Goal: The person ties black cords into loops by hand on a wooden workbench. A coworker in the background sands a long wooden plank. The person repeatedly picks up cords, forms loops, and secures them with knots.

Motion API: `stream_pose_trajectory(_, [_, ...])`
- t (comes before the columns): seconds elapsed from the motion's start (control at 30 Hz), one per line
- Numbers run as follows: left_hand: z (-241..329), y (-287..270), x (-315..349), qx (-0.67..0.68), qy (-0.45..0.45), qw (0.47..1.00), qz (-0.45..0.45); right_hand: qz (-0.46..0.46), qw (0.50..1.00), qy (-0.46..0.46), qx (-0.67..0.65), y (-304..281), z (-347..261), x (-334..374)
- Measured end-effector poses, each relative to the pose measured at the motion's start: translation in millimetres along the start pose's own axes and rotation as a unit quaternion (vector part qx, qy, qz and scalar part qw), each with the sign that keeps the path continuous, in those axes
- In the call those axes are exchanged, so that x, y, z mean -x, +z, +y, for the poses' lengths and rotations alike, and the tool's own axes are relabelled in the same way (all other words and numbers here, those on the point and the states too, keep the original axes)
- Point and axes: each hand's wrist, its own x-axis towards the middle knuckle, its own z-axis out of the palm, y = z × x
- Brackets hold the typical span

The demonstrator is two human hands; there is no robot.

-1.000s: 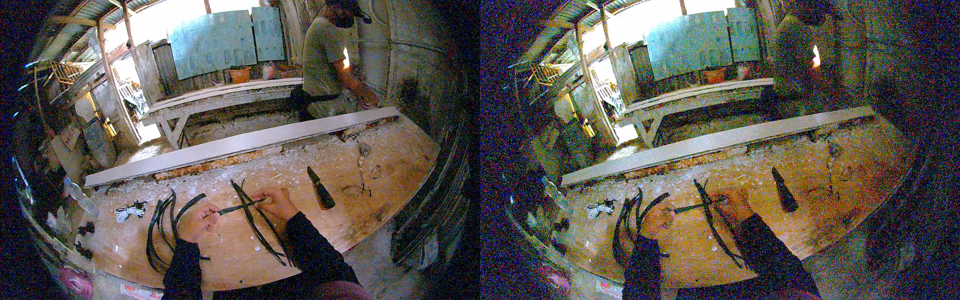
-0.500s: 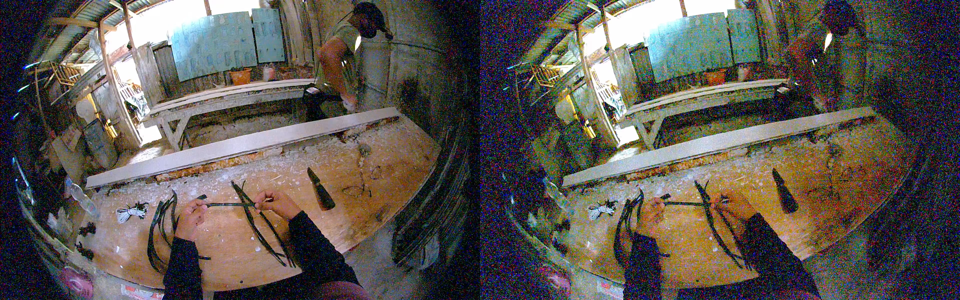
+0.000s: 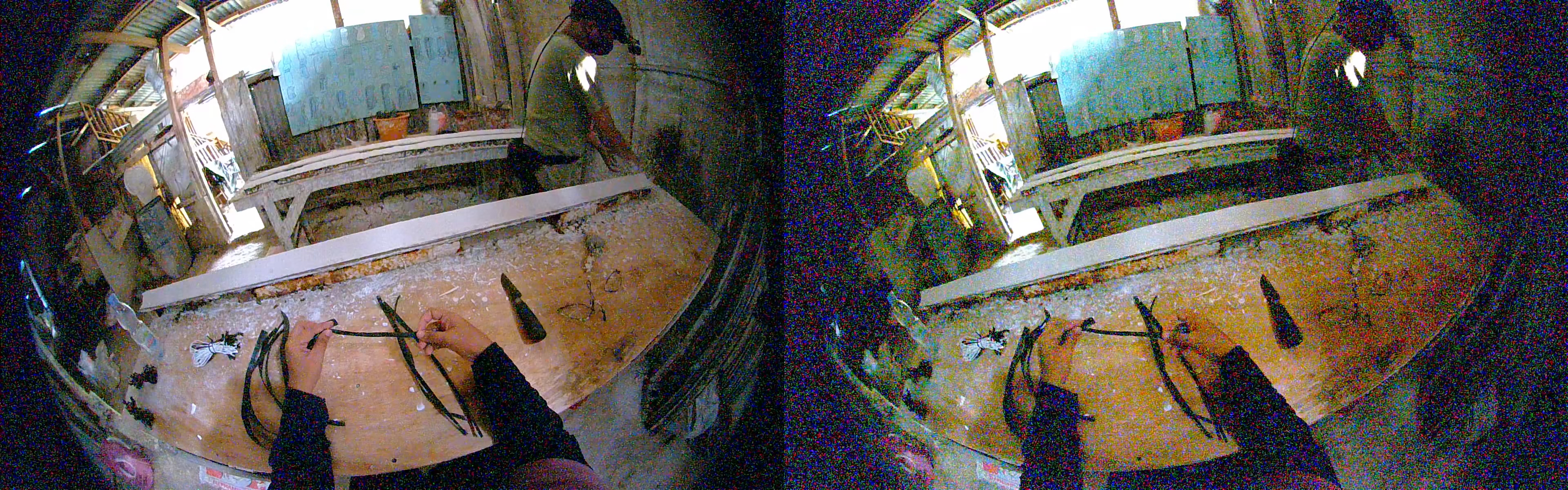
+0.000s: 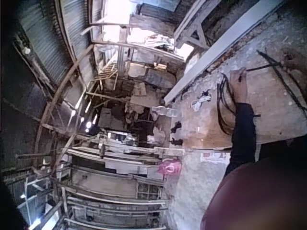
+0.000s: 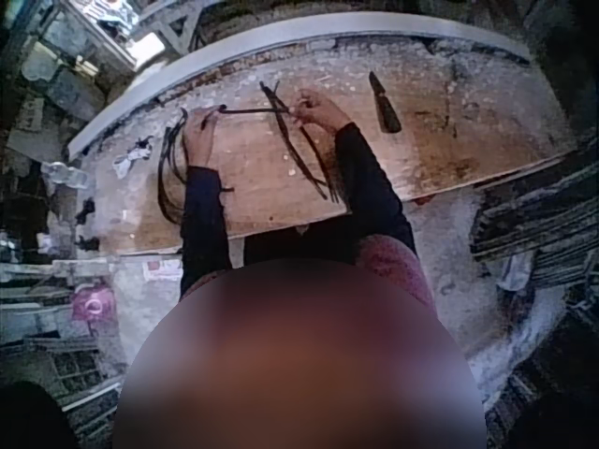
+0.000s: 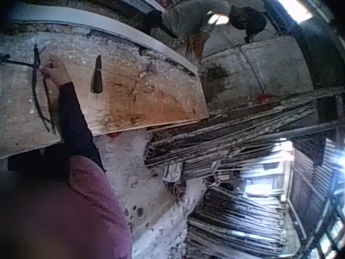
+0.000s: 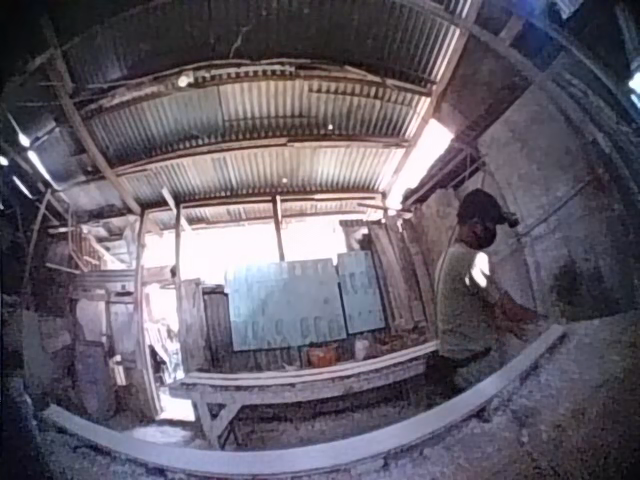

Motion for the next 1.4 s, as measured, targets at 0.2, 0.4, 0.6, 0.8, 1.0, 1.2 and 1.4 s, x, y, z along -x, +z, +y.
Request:
stream_pose_trajectory(0.2, [-2,0,0,0.019,0.018,0.999,0.021,0.048,0.998,0.008,-0.042,6,-10,5])
stream_pose_trajectory(0.4, [-5,0,1,-0.005,0.029,0.999,0.041,0.079,0.991,0.019,-0.103,6,-11,5])
stream_pose_trajectory(0.6, [-1,-1,1,-0.004,0.021,0.999,0.033,0.097,0.986,-0.011,-0.136,4,-11,5])
stream_pose_trajectory(0.8, [1,1,1,0.014,0.004,1.000,0.023,0.132,0.984,0.001,-0.115,5,-12,5])
stream_pose_trajectory(1.0, [-2,1,2,0.015,0.011,0.999,0.030,0.125,0.985,-0.001,-0.123,2,-9,4])
stream_pose_trajectory(1.2, [-4,2,4,0.028,-0.010,0.997,0.073,0.115,0.990,0.003,-0.084,5,-9,3])
stream_pose_trajectory(1.4, [-3,-4,4,-0.156,0.149,0.969,0.119,0.113,0.993,-0.025,0.006,6,-7,4])
